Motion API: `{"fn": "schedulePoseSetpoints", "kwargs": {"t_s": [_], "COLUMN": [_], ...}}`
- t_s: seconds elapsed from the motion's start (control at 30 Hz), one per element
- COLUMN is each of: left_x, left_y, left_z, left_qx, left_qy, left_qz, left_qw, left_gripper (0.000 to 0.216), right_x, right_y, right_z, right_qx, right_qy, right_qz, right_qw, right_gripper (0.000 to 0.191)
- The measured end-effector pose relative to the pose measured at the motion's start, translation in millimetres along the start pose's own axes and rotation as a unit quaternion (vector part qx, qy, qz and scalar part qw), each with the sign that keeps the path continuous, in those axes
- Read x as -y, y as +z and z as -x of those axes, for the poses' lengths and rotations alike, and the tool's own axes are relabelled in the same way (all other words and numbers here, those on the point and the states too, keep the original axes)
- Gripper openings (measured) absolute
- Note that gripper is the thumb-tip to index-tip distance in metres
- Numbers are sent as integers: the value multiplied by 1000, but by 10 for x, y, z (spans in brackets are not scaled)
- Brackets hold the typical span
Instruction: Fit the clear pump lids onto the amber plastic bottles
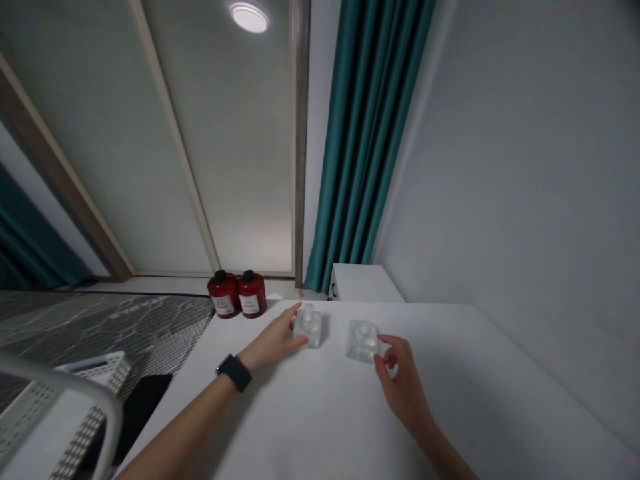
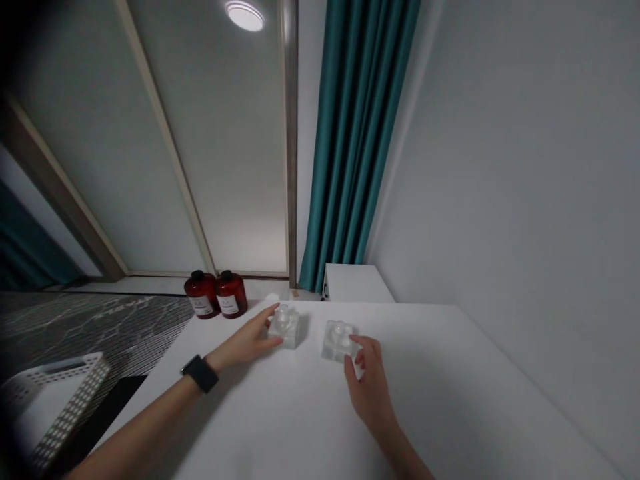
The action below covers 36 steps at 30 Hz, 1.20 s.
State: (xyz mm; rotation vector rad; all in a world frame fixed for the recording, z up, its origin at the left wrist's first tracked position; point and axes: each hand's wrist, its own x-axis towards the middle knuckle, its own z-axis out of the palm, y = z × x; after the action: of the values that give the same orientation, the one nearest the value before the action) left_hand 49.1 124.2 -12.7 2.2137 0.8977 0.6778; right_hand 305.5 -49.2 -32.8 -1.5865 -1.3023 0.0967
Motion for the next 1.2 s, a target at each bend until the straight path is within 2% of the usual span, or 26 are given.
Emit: {"fn": "schedulePoseSetpoints", "kwargs": {"t_s": [0.13,0.2,0.3,0.37,0.47,0.73,1.0,1.2], "left_x": [-68,-97,-142,-186,-285,-597,-836,-972], "left_y": [8,47,163,269,440,938,1459,1685], "left_z": [-71,-105,-179,-245,-365,-788,-1105,-1260], "left_qx": [11,20,29,31,22,8,33,64], "left_qy": [13,4,4,7,6,5,45,68], "left_qz": [11,19,29,33,24,-1,24,48], "left_qw": [1000,1000,999,999,999,1000,998,994], "left_gripper": [69,68,66,65,61,55,53,60], "right_x": [-309,-381,-413,-423,-468,-695,-890,-1051], "right_y": [8,35,63,46,-71,-648,-974,-1134], "right_z": [-196,-264,-348,-399,-450,-419,-430,-441], "right_qx": [54,90,164,205,229,292,263,240], "right_qy": [-18,-25,10,36,45,67,93,106], "right_qz": [13,6,14,10,-7,-74,-66,-49], "right_qw": [998,996,986,978,972,951,958,964], "right_gripper": [59,73,86,82,74,78,78,78]}}
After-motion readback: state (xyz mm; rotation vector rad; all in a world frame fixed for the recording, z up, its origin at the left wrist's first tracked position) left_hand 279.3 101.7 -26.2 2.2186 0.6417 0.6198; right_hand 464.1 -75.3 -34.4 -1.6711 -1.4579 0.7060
